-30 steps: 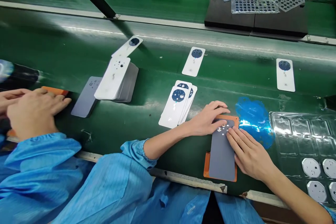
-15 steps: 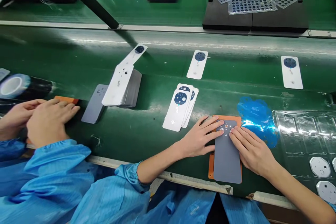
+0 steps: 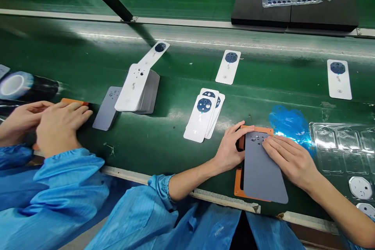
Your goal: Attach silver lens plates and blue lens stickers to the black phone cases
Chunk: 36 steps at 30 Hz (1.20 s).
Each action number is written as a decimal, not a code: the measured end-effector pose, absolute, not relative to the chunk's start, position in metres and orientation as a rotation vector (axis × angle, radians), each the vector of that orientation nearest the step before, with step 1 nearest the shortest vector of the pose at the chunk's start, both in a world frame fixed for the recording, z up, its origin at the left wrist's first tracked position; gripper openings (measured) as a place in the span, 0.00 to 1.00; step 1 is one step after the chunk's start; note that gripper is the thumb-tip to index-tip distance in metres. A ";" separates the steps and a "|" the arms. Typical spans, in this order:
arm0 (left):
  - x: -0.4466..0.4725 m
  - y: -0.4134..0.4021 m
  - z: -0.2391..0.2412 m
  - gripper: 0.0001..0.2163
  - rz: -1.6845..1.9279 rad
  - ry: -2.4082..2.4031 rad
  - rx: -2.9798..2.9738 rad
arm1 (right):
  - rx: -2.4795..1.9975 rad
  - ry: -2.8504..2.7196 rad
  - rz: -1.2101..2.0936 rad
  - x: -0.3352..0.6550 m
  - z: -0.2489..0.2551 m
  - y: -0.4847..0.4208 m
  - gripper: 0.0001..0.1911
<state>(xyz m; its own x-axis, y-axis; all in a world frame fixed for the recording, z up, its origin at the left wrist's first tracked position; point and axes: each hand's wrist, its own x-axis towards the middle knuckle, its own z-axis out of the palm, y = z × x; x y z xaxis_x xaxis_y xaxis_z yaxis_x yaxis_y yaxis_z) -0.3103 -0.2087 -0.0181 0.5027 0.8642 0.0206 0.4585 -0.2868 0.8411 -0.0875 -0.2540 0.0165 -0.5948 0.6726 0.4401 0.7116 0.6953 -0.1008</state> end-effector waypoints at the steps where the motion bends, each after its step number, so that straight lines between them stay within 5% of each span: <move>1: -0.310 -0.208 -0.018 0.27 0.617 1.074 1.922 | -1.068 -2.461 -0.102 -0.086 0.020 -0.252 0.15; 9: -0.328 -0.209 -0.028 0.23 0.673 0.867 2.346 | -1.049 -2.574 -0.275 -0.091 0.009 -0.269 0.17; 17: -0.346 -0.206 -0.015 0.26 0.356 0.520 2.810 | -1.231 -2.643 -0.112 -0.095 -0.004 -0.280 0.23; 30: -0.341 -0.200 0.010 0.27 0.001 0.469 2.825 | -1.277 -2.740 -0.076 -0.101 -0.001 -0.283 0.24; 36: -0.326 -0.147 0.036 0.18 0.126 0.526 2.399 | -1.232 -2.758 -0.175 -0.097 0.000 -0.282 0.23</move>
<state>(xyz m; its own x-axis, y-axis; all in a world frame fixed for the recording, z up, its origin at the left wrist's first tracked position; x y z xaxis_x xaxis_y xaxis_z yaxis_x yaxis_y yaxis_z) -0.3256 -0.1475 0.0355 0.9140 0.4031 -0.0460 0.3383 -0.6946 0.6349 -0.0969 -0.2815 0.0005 -0.6629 0.7330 0.1525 0.7464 0.6630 0.0577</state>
